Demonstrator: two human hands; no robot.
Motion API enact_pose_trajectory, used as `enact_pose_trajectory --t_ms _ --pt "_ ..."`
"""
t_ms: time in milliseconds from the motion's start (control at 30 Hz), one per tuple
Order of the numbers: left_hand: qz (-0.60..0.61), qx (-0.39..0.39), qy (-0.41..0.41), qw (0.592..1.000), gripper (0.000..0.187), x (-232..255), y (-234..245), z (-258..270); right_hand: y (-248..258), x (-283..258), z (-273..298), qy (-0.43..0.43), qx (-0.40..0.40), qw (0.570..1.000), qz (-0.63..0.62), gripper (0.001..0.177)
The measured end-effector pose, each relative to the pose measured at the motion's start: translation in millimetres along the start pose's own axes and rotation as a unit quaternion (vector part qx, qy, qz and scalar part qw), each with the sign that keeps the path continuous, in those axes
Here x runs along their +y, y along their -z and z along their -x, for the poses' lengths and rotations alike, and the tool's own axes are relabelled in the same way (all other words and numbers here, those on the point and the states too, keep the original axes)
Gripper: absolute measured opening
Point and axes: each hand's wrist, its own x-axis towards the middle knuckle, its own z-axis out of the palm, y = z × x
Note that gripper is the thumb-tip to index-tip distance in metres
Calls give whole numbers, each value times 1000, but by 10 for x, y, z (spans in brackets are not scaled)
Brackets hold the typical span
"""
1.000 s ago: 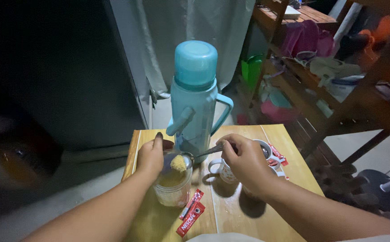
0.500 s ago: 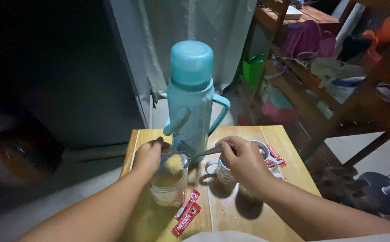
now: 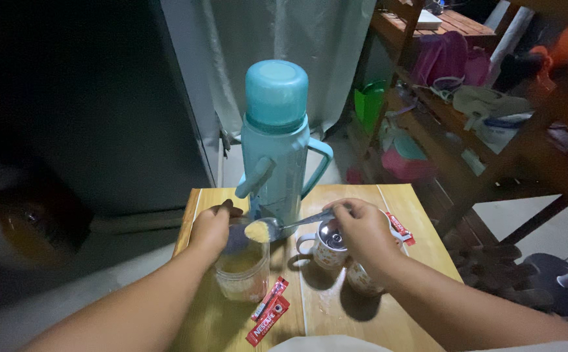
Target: The person stirs dark liquid in three mugs, pours hot water from a thermos into the mugs, and adds a white powder from a jar while stirring. The mugs remain on the table after the additions.
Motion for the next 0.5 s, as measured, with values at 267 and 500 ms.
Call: enact_pose_trajectory --t_ms 267,500 --pt "-141 23 0 990 44 123 -9 119 583 143 -219 87 105 987 89 26" --pt "-209 30 24 977 46 214 -5 181 833 204 -76 188 100 942 261 23"
